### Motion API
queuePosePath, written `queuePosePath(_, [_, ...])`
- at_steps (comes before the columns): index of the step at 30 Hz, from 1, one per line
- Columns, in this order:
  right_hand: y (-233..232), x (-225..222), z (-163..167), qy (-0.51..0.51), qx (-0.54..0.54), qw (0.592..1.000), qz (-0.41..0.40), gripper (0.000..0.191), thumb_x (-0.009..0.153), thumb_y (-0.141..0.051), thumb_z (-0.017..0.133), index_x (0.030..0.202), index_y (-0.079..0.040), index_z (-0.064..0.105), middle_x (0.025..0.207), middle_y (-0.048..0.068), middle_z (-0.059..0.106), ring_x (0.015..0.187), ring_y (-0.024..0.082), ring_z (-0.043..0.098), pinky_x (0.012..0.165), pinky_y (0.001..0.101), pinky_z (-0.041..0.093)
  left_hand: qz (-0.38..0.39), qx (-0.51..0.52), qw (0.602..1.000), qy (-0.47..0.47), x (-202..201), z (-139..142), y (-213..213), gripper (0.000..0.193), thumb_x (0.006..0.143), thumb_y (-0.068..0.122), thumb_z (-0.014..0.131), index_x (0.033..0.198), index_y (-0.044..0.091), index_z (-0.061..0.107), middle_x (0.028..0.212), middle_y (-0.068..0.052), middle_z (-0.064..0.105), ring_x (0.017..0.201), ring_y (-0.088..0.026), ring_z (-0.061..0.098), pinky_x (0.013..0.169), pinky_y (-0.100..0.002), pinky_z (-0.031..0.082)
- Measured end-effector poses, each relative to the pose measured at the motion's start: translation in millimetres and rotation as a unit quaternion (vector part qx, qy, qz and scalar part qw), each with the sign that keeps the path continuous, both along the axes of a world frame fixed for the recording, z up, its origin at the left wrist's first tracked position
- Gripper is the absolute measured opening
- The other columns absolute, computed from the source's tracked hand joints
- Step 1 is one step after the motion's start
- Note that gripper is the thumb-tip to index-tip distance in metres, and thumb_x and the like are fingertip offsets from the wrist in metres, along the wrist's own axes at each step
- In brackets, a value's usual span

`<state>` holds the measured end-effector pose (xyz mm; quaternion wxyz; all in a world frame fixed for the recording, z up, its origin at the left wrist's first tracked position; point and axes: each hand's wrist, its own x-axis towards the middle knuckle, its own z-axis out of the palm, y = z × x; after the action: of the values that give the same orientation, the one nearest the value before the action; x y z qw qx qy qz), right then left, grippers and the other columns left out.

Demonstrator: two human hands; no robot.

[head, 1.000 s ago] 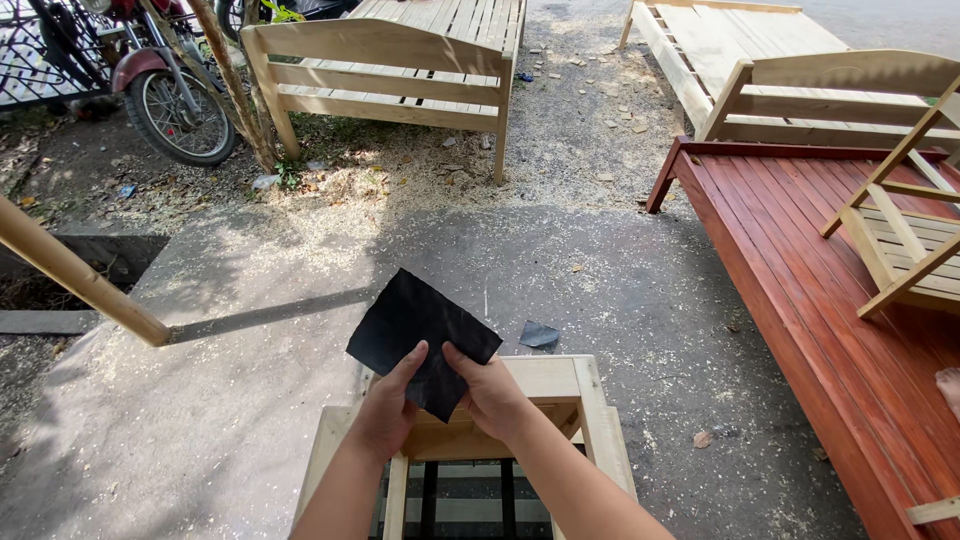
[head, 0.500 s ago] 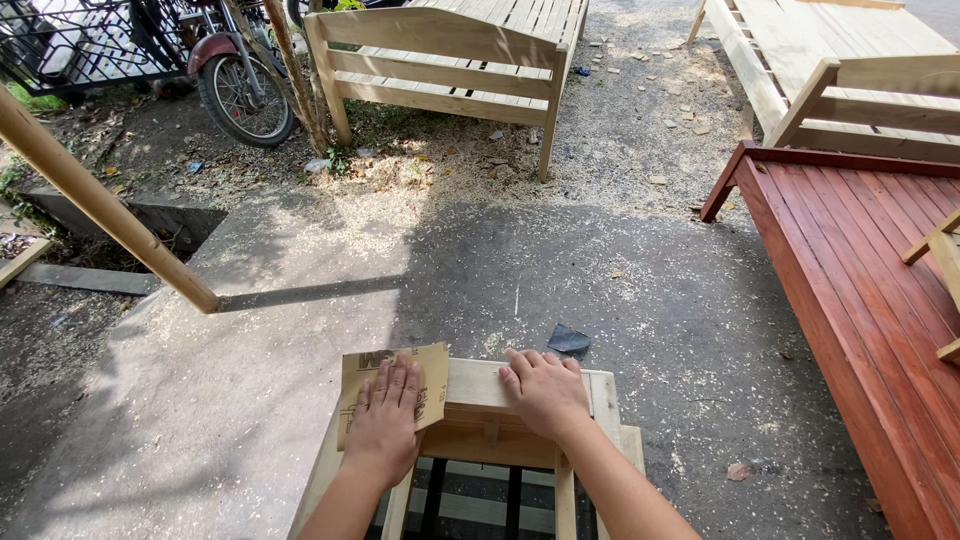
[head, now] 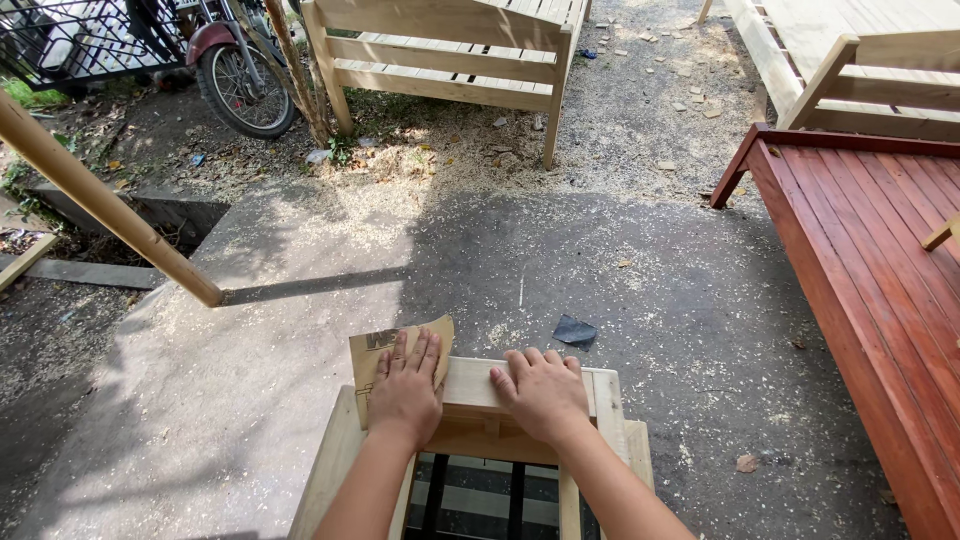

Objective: The person sands the top edge of a wooden frame using a sanding block. They move the block back and forth along the wood surface to smooth it.

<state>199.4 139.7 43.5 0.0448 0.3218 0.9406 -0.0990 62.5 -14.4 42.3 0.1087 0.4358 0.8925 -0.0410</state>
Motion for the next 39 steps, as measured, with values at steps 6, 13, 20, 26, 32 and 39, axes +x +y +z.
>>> queuePosePath(6, [-0.9,-1.0,3.9,-0.003,-0.008,1.0,-0.025,0.055,0.1,-0.059,0.03,0.127,-0.022,0.06,0.123,0.002,0.062,0.123,0.023,0.052,0.105,0.0451,0.033,-0.083,-0.006,0.997,0.005,0.0,-12.4,-15.3,0.075,0.097,0.022,0.041,0.162,0.016,0.006,0.171,0.0,0.004,0.156,-0.024,0.0,0.124,-0.041,0.005])
queuePosePath(13, [-4.6,4.9,11.1,0.001,-0.002,0.999,-0.045,0.054,0.101,-0.06,0.03,0.122,-0.022,0.062,0.12,0.001,0.063,0.122,0.021,0.053,0.106,0.0442,0.033,-0.062,0.012,0.998,-0.024,-2.7,-13.9,-1.8,0.071,0.099,0.025,0.042,0.162,0.013,0.01,0.171,-0.002,0.009,0.158,-0.023,0.003,0.127,-0.039,0.006])
queuePosePath(20, [-2.7,6.3,8.7,-0.029,-0.016,0.998,-0.051,0.055,0.102,-0.059,0.027,0.124,-0.022,0.061,0.118,0.001,0.062,0.12,0.02,0.054,0.107,0.0414,0.033,-0.108,-0.029,0.993,-0.042,-7.5,-7.3,-11.4,0.076,0.096,0.022,0.041,0.162,0.014,0.003,0.17,-0.001,0.001,0.156,-0.02,-0.002,0.125,-0.036,0.003])
queuePosePath(26, [-4.0,6.0,19.2,0.023,-0.022,0.998,-0.046,0.057,0.1,-0.061,0.028,0.125,-0.023,0.061,0.116,0.001,0.063,0.116,0.02,0.055,0.104,0.042,0.034,-0.103,-0.011,0.995,-0.014,-21.6,-11.3,-9.2,0.074,0.097,0.018,0.036,0.164,0.013,0.004,0.172,-0.002,0.0,0.157,-0.018,0.0,0.126,-0.035,0.004])
queuePosePath(32, [-6.9,-16.0,31.5,-0.103,-0.075,0.983,-0.132,0.065,0.102,-0.065,0.023,0.121,-0.02,0.066,0.124,0.001,0.063,0.122,0.019,0.057,0.108,0.0548,0.029,-0.083,-0.021,0.995,-0.052,-32.1,-20.8,-46.9,0.063,0.106,0.037,0.025,0.162,0.018,0.005,0.171,0.002,0.001,0.157,-0.016,-0.001,0.128,-0.035,0.003])
queuePosePath(39, [-12.1,-19.7,22.3,-0.044,-0.055,0.992,-0.108,0.063,0.103,-0.061,0.022,0.113,-0.023,0.072,0.116,0.001,0.071,0.117,0.021,0.063,0.106,0.0459,0.037,-0.071,0.02,0.997,0.026,-38.1,-34.2,-32.3,0.077,0.095,0.031,0.036,0.164,0.011,0.006,0.172,-0.004,0.002,0.156,-0.019,0.0,0.124,-0.036,0.005])
